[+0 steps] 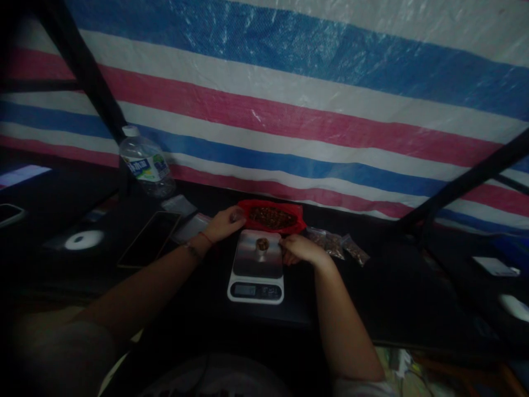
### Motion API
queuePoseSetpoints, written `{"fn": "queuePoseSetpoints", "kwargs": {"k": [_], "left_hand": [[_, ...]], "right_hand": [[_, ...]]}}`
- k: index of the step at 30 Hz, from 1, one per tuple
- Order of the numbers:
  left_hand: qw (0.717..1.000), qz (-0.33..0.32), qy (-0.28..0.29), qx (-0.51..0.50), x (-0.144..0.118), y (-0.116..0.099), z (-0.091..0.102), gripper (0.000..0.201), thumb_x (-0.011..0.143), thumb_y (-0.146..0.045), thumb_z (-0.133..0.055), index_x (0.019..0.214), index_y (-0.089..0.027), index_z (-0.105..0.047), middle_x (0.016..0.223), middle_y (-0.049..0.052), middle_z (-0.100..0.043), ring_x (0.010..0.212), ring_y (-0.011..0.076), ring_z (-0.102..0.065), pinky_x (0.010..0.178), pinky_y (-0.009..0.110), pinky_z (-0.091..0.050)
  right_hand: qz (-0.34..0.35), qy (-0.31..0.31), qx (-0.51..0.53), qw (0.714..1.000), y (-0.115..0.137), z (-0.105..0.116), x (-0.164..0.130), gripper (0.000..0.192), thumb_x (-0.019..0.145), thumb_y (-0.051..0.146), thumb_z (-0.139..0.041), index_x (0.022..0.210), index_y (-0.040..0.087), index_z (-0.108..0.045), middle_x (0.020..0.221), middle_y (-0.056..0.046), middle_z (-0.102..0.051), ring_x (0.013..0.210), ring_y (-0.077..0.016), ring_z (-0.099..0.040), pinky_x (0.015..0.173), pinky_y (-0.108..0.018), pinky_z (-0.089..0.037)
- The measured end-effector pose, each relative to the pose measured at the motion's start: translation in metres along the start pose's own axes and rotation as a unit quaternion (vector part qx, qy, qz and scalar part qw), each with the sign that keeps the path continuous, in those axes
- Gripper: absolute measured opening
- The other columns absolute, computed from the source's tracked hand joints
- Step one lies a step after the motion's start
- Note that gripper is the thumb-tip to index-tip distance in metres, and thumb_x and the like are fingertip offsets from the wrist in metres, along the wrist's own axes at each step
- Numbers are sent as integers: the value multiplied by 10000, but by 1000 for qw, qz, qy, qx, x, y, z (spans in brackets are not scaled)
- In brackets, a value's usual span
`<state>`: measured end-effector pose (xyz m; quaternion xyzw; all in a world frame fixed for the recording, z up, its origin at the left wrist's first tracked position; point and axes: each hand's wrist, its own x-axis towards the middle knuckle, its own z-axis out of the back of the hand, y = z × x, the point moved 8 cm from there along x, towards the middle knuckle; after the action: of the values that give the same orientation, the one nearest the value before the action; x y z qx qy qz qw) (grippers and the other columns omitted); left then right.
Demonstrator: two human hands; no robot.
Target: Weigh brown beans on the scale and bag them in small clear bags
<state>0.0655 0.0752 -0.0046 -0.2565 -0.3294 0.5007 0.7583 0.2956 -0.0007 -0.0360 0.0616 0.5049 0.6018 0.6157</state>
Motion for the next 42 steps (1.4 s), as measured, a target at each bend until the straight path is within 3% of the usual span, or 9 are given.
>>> {"fn": "queuePoseSetpoints", "kwargs": {"k": [6,10,15,20,24,32,37,39,42], "left_hand": [[999,-1,-14,-30,4,10,-3,364,792,-457,-573,1034,-191,-630,968,40,-694,864,193,-653,788,296,-501],[999,-11,-19,-40,3,10,-3,337,794,-451,-573,1009,-198,-636,976,33,-693,873,190,-649,787,291,-497],[997,-3,-56,-45,2,8,8,313,793,-416,-574,1002,-189,-630,973,36,-691,895,191,-641,809,296,-495],[998,-12,-67,-5,0,2,13,275,799,-392,-563,981,-196,-627,948,36,-691,861,184,-641,785,288,-497],[996,24,-42,78,-1,4,8,318,788,-441,-583,992,-200,-620,890,63,-695,786,215,-655,705,295,-484],[978,78,-84,176,-4,13,18,348,799,-499,-556,955,-193,-614,823,92,-696,750,254,-666,643,299,-459],[981,58,-104,151,-6,8,23,327,797,-475,-572,973,-201,-604,848,72,-694,756,225,-660,652,286,-465],[985,38,-116,125,-7,2,26,320,802,-458,-574,994,-202,-596,872,62,-690,775,214,-655,678,286,-475],[987,12,-133,91,-8,-6,29,337,803,-444,-582,1034,-199,-580,907,55,-685,806,202,-649,728,290,-488]], "right_hand": [[-12,27,64,998,0,-5,-1,284,921,304,-437,789,134,-623,647,-66,-704,569,-132,-667,557,-209,-523],[-10,19,55,998,-3,-1,0,326,913,374,-468,745,135,-612,637,-72,-696,545,-131,-654,523,-204,-499],[41,-126,-52,990,-7,28,11,302,915,345,-454,758,151,-625,637,-60,-679,538,-137,-621,522,-221,-471],[183,-231,-201,934,18,30,20,276,915,272,-442,894,154,-690,946,-114,-718,901,-220,-656,801,-315,-487],[232,-229,-189,926,28,18,24,305,915,189,-399,935,145,-701,1000,-112,-715,944,-208,-646,868,-319,-474],[338,-241,-115,902,48,21,-3,296,841,135,-469,1043,179,-681,1058,-69,-687,991,-184,-624,914,-335,-465],[410,-189,-140,881,70,-3,-26,516,768,228,-648,1275,210,-553,1257,-94,-594,1152,-237,-535,988,-412,-409],[413,-186,-153,878,75,-12,-29,583,722,266,-716,1278,213,-548,1257,-101,-588,1163,-252,-519,1005,-431,-387],[401,-189,-166,881,80,-19,-27,494,675,276,-765,1145,212,-628,1130,-88,-633,1070,-249,-551,953,-422,-413]]}}
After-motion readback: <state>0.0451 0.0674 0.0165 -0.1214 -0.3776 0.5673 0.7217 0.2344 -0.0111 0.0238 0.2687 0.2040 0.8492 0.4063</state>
